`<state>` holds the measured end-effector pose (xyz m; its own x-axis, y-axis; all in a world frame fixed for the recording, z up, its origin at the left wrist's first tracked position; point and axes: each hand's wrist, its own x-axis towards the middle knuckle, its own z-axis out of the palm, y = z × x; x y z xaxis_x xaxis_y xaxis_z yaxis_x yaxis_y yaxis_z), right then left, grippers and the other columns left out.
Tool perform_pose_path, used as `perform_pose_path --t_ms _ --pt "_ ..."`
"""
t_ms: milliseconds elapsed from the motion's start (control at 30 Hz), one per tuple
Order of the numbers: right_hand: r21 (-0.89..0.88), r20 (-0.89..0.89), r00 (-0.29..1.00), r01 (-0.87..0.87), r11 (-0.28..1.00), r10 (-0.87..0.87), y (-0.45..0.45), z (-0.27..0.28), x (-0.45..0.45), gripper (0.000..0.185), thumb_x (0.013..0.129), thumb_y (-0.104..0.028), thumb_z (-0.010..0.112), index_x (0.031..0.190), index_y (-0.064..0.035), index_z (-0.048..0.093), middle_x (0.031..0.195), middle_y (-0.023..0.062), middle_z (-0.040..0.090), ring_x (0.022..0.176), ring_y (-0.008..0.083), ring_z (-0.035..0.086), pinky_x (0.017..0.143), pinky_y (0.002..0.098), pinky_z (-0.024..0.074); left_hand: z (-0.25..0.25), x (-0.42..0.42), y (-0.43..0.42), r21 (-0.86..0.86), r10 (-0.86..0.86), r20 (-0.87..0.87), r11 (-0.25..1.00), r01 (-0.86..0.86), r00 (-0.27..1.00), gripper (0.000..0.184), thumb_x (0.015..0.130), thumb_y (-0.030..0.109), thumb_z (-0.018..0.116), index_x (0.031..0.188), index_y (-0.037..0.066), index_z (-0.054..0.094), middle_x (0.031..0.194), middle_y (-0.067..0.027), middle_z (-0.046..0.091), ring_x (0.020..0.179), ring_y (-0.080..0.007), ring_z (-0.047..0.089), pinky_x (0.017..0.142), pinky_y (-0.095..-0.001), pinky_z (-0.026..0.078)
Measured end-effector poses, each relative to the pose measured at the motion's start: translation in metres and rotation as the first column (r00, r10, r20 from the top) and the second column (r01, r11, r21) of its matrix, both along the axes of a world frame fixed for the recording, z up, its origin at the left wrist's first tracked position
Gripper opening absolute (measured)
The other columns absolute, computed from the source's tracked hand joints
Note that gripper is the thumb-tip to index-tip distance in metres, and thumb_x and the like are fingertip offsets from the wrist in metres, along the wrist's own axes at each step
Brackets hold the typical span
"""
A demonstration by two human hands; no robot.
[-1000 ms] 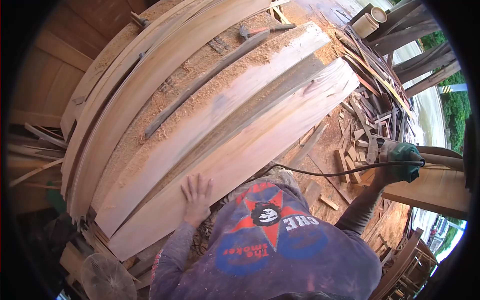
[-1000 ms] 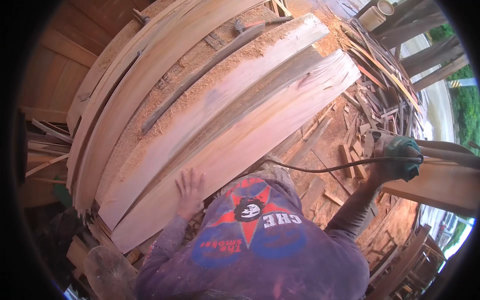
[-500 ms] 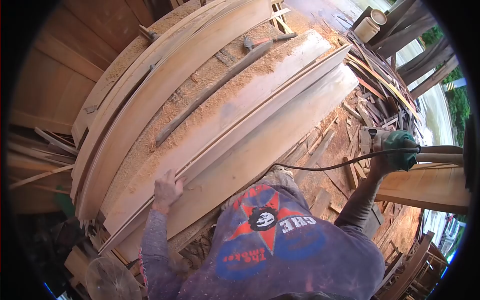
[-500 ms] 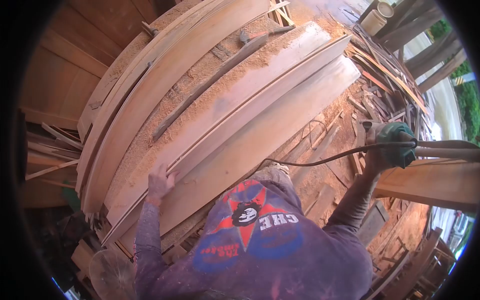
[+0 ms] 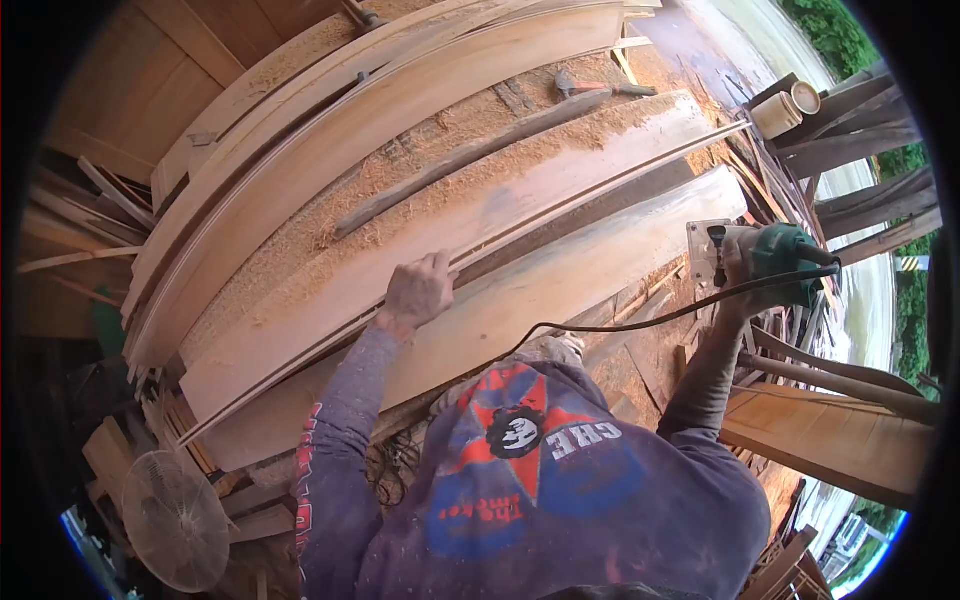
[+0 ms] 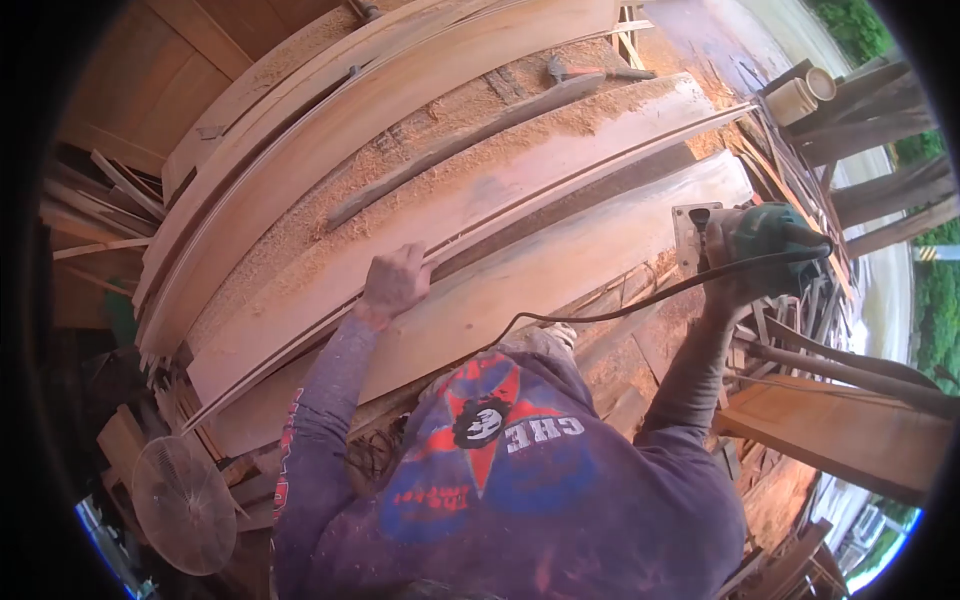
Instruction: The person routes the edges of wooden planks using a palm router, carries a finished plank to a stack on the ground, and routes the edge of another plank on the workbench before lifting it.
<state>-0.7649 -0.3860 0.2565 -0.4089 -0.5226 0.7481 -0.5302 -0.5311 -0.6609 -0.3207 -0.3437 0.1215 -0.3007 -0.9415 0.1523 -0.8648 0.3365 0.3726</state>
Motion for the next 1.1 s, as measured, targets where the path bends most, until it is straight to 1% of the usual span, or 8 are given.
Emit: perform_pose_path --t_ms 67,233,267,467,633,933,1000,1100 --pt "0.127 -0.035 0.995 -0.086 0.988 0.091 -0.017 -0.005 0.028 0.049 0.079 0.004 0.079 0.124 0.0062 0.061 0.118 0.0131 0.065 0.107 0.0229 0.063 0.098 0.0404 0.0529 -0.004 -0.011 -0.02 0.005 0.019 -0.081 1.0 -0.019 0.997 0.027 0.088 0.025 0.071 0.096 0.001 0.062 0.087 -0.0211 0.071 0.076 -0.0386 0.071 0.068 -0.0461 0.058" --pt "0.166 -0.036 0.991 -0.12 0.979 0.128 -0.036 -0.023 0.029 0.052 0.079 0.003 0.08 0.126 0.0068 0.06 0.119 0.0135 0.065 0.106 0.0233 0.063 0.096 0.0392 0.0538 0.001 -0.035 -0.008 0.08 -0.009 0.045 0.997 0.006 0.999 0.024 0.089 0.022 0.07 0.098 0.002 0.06 0.088 -0.0174 0.072 0.075 -0.0313 0.074 0.067 -0.0418 0.06" --pt "0.183 -0.029 0.989 -0.137 0.974 0.144 -0.041 -0.027 0.032 0.053 0.078 0.003 0.08 0.127 0.0067 0.06 0.119 0.0135 0.065 0.106 0.0233 0.063 0.096 0.0391 0.054 -0.006 -0.038 0.003 -0.063 -0.012 0.079 0.998 0.017 0.997 0.025 0.086 0.018 0.07 0.099 0.002 0.058 0.088 -0.0141 0.071 0.073 -0.0292 0.073 0.064 -0.039 0.061" --pt "0.231 -0.007 0.984 -0.17 0.958 0.176 -0.044 -0.033 0.034 0.057 0.077 0.003 0.081 0.129 0.0062 0.058 0.119 0.0135 0.064 0.105 0.023 0.063 0.095 0.0383 0.0548 0.024 0.056 0.102 0.381 0.223 0.134 0.888 -0.258 0.965 0.042 0.079 0.006 0.064 0.12 -0.003 0.058 0.108 -0.0229 0.069 0.107 -0.0381 0.068 0.096 -0.0527 0.048" --pt "0.221 -0.009 0.985 -0.166 0.961 0.172 -0.035 -0.028 0.017 0.06 0.077 0.004 0.081 0.131 0.0058 0.056 0.12 0.0135 0.064 0.105 0.0227 0.064 0.094 0.0377 0.0556 0.02 0.173 0.193 0.413 0.436 0.302 0.742 -0.528 0.848 0.047 0.075 0.0 0.061 0.121 0.007 0.07 0.112 -0.0177 0.074 0.107 -0.0379 0.069 0.091 -0.0518 0.053" --pt "0.202 -0.028 0.991 -0.122 0.972 0.13 -0.017 -0.007 -0.015 0.066 0.075 0.004 0.082 0.134 0.0051 0.054 0.12 0.0135 0.063 0.104 0.0223 0.064 0.091 0.0366 0.0569 0.005 0.148 0.222 0.252 0.392 0.297 0.847 -0.467 0.871 0.053 0.07 -0.003 0.06 0.123 -0.003 0.066 0.113 -0.025 0.071 0.11 -0.0403 0.067 0.096 -0.048 0.054" --pt "0.209 -0.046 0.992 -0.109 0.972 0.121 -0.017 -0.003 -0.021 0.067 0.075 0.004 0.082 0.135 0.0049 0.053 0.12 0.0135 0.063 0.104 0.0222 0.064 0.091 0.0364 0.0572 0.005 0.156 0.222 0.371 0.363 0.281 0.813 -0.45 0.888 0.045 0.074 0.0 0.062 0.119 0.002 0.065 0.095 -0.0194 0.074 0.091 -0.0406 0.071 0.086 -0.0501 0.057" --pt "0.202 -0.046 0.993 -0.094 0.975 0.105 -0.016 0.002 -0.026 0.069 0.075 0.004 0.083 0.136 0.0047 0.052 0.121 0.0135 0.063 0.104 0.0221 0.064 0.09 0.036 0.0576 0.015 0.166 0.211 0.445 0.417 0.208 0.765 -0.465 0.885 0.048 0.071 -0.003 0.06 0.118 0.004 0.066 0.1 -0.0253 0.073 0.098 -0.0439 0.069 0.088 -0.0525 0.054"
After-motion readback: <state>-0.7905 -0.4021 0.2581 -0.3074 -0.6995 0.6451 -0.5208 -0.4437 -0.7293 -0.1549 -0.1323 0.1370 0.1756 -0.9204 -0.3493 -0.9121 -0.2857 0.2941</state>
